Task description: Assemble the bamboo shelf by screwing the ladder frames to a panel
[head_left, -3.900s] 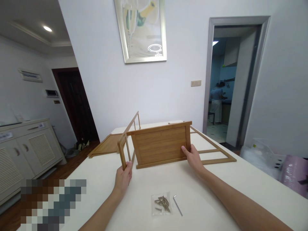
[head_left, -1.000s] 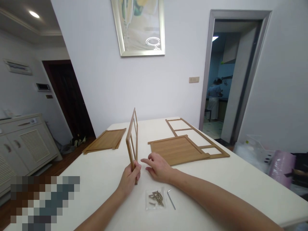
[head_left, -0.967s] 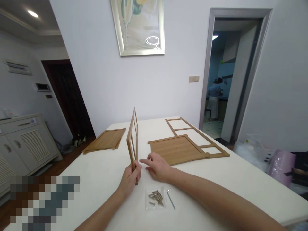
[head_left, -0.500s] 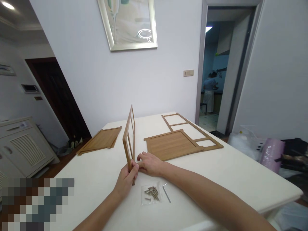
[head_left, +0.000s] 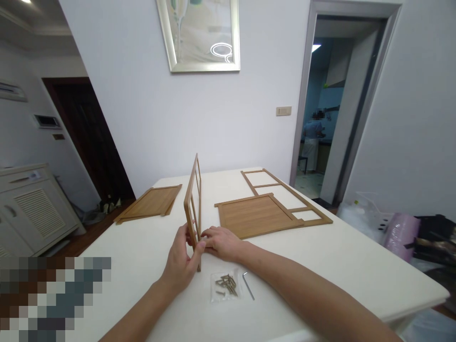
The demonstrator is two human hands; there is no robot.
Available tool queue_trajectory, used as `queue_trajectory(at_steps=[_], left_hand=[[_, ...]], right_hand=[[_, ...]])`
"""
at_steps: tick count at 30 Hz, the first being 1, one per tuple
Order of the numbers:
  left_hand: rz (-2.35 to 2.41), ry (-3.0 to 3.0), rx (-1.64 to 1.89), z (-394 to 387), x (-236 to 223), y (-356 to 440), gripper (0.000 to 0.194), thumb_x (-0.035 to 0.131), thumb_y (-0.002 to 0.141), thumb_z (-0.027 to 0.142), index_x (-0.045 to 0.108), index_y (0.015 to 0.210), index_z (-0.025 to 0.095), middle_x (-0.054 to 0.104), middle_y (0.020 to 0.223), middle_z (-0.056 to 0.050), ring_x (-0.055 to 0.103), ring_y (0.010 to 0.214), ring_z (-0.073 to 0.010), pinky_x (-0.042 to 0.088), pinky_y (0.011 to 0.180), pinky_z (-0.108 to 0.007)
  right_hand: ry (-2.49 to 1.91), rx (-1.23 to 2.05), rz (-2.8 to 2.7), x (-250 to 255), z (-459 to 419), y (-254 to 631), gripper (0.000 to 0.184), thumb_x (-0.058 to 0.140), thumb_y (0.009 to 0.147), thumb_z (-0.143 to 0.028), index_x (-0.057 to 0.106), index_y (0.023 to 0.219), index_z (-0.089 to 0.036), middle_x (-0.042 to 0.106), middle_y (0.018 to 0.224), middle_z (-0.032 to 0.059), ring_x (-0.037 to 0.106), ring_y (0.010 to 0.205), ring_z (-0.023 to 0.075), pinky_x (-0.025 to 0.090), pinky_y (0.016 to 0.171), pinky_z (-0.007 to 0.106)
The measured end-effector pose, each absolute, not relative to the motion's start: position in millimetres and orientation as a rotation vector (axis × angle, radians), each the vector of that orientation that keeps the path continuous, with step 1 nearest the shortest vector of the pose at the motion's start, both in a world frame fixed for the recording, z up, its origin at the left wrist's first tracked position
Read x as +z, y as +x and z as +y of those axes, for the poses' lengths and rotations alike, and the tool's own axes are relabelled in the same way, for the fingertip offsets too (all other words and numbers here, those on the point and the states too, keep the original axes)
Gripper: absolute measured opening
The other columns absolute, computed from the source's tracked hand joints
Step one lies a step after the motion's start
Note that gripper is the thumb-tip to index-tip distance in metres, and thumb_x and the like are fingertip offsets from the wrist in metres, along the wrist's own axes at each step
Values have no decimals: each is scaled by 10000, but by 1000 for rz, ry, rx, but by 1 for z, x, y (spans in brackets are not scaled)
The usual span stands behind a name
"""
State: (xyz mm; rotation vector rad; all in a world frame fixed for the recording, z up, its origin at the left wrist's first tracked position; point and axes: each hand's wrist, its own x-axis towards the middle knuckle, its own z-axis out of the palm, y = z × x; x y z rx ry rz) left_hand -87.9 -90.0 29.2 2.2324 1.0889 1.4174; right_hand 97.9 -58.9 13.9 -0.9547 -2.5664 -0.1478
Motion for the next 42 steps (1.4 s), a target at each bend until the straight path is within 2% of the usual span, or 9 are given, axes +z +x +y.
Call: queue_trajectory(at_steps=[7, 9, 14, 20, 25, 29, 32, 35, 42], left_hand=[[890, 2550, 2020, -95, 41, -94, 657, 643, 805, 178, 350, 1393, 181, 491, 1051, -101, 531, 915, -222, 522, 774, -393], [767, 2710, 2032, -103, 43, -95, 632, 648, 793, 135, 387, 1367, 181, 505, 1028, -101, 534, 936, -233, 523, 771, -382], [338, 2962, 1683, -116, 42, -92, 511, 596, 792, 51, 466, 1274, 159, 537, 980, -97, 549, 870, -204, 522, 744, -336], [698, 2646, 1924, -104, 43, -96, 460, 605, 811, 116, 444, 1240, 165, 509, 929, -65, 522, 826, -191, 506, 717, -331], [1035, 2411, 1267, -93, 34, -95, 393, 539, 888, 308, 433, 1248, 190, 565, 901, -47, 543, 700, -171, 480, 606, -293], [1028, 2300, 968, -91, 30, -90, 252, 437, 940, 368, 529, 1121, 219, 636, 831, -37, 606, 717, -197, 476, 681, -313], [1048, 2368, 944, -88, 30, -90, 258, 427, 945, 381, 540, 1124, 232, 669, 894, -48, 632, 775, -207, 471, 715, -312], [1072, 2490, 976, -82, 27, -91, 264, 427, 945, 378, 554, 1129, 237, 684, 922, -49, 642, 801, -211, 470, 723, -308], [1099, 2762, 836, -79, 19, -88, 254, 432, 951, 365, 615, 1071, 236, 688, 923, -57, 647, 822, -216, 466, 723, -302]], right_hand=[[-999, -114, -2566, 17, -61, 97, 320, 419, 983, -447, 656, 1147, -307, 626, 1096, 44, 570, 988, 170, 428, 805, 281], [-1003, -107, -2573, 17, -62, 97, 316, 424, 983, -439, 653, 1153, -303, 624, 1100, 48, 573, 987, 170, 431, 814, 286], [-985, -122, -2603, 17, -62, 98, 272, 441, 985, -372, 665, 1119, -296, 608, 1134, 52, 571, 1022, 181, 436, 831, 299], [-1007, -114, -2594, 16, -60, 97, 338, 402, 987, -445, 669, 1123, -288, 598, 1159, 74, 584, 1022, 194, 447, 826, 311], [-967, -88, -2593, 19, -61, 99, 294, 443, 977, -405, 678, 1095, -273, 576, 1252, 72, 579, 1053, 190, 446, 864, 302], [-975, -4, -2567, 18, -64, 99, 282, 466, 965, -378, 684, 1062, -228, 617, 1173, 79, 597, 998, 190, 460, 846, 299], [-1003, 330, -2339, 16, -61, 98, 235, 533, 921, -359, 693, 1027, -223, 631, 1146, 69, 605, 972, 177, 470, 844, 292], [-1099, 773, -1666, 19, -50, 105, 195, 610, 844, -338, 696, 927, -184, 671, 976, 59, 624, 881, 175, 497, 798, 297], [-1143, 1001, -1223, 56, -37, 163, 543, 294, 948, -571, 616, 962, -135, 673, 785, 103, 620, 624, 178, 506, 546, 288]])
